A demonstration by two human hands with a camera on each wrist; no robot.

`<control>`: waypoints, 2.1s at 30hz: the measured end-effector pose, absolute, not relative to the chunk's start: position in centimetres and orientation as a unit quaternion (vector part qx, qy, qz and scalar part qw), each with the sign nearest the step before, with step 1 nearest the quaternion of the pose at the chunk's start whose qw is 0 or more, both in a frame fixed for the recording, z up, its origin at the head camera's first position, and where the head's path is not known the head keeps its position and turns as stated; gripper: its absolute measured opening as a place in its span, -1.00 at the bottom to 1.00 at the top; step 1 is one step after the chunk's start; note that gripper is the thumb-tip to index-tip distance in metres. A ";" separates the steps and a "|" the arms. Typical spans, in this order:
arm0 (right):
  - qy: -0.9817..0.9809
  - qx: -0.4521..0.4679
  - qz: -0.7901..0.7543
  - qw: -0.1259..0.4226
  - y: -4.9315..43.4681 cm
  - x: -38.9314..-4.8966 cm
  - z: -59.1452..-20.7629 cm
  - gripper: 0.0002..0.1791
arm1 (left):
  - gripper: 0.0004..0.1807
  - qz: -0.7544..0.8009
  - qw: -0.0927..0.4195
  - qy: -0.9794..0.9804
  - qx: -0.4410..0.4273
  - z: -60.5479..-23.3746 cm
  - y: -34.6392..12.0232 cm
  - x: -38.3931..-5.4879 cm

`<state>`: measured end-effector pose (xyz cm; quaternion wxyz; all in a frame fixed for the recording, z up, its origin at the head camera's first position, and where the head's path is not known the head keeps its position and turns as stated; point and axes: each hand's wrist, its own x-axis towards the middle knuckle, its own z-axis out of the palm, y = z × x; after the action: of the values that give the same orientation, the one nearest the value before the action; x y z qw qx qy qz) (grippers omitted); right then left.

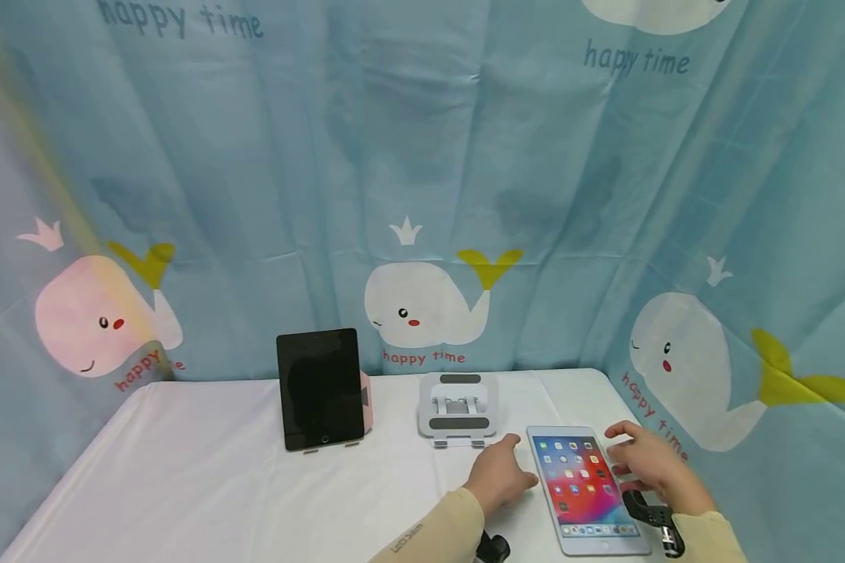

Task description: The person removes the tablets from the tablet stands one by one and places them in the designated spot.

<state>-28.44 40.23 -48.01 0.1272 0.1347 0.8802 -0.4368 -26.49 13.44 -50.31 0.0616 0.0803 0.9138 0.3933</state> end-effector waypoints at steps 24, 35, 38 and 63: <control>0.976 0.020 -0.208 -0.065 28.9 -26.4 -44.4 -0.26 | -0.40 0.159 -0.074 0.969 0.172 -46.1 5.2 -23.1; 0.975 0.014 -0.195 -0.105 22.1 -25.6 -44.2 -0.22 | -0.30 0.109 -0.063 0.989 0.080 -45.2 -1.1 -22.0; 0.972 0.012 -0.206 -0.113 20.6 -25.5 -44.1 -0.19 | -0.26 0.101 -0.065 0.991 0.053 -45.1 -2.5 -21.9; 0.939 -0.057 -0.292 -0.175 11.6 -25.3 -44.9 -0.14 | -0.14 0.145 -0.055 0.985 -0.075 -45.1 -12.6 -20.7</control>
<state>-25.28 11.57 -44.92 -0.1747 -0.0567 0.9387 -0.2919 -20.73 -12.56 -45.12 -0.0547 -0.0753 0.9850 0.1451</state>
